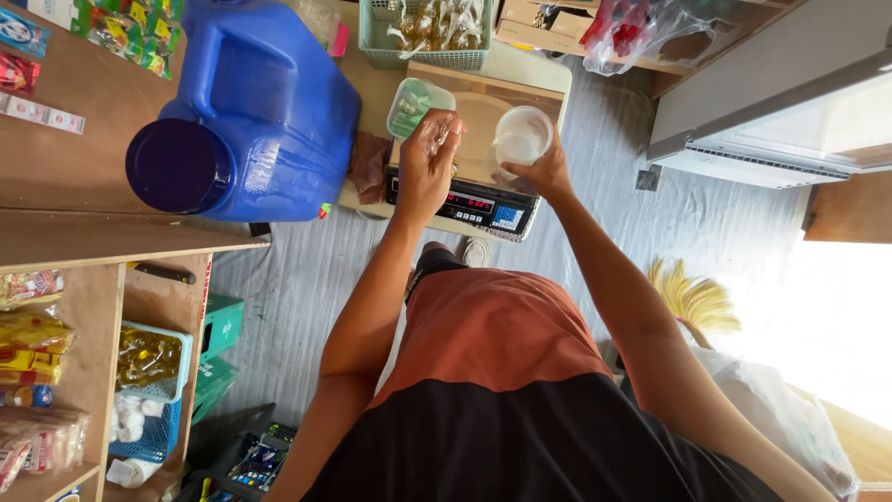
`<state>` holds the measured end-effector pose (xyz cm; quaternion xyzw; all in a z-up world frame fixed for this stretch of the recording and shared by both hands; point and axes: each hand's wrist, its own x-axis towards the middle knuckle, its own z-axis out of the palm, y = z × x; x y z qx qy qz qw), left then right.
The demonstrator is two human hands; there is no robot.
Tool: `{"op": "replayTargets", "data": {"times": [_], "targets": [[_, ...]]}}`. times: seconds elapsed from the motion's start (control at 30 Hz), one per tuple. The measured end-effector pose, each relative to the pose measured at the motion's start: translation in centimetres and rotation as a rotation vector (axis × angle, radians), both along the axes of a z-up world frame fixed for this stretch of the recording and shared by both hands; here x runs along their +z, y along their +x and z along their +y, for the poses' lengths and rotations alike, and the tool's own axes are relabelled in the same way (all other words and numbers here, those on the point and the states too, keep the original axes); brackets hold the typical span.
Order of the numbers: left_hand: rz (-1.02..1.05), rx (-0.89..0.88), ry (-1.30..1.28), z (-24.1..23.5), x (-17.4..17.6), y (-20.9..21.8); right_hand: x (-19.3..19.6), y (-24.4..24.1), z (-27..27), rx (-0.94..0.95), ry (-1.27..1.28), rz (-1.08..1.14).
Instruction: The person pours a yellow liquid from a plastic measuring cup into a smaller clear cup, then transfers the mixture into a blue plastic container and finally puts liquid into small plastic bags.
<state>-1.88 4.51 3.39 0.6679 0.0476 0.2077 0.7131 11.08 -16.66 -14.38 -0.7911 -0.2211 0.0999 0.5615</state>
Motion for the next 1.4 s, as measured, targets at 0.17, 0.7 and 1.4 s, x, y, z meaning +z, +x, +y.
{"op": "replayTargets", "data": {"times": [0.17, 0.7, 1.4], "targets": [[0.066, 0.02, -0.024, 0.4, 1.0, -0.6, -2.2, -0.6, 0.3, -0.042, 0.01, -0.022], [0.003, -0.031, 0.103, 2.4, 3.7, -2.8, 13.4, -8.6, 2.7, -0.189, 0.055, -0.312], [-0.066, -0.3, 0.159, 10.9, 10.0, -15.4, 29.8, -15.6, 15.0, 0.692, 0.176, -0.042]]}}
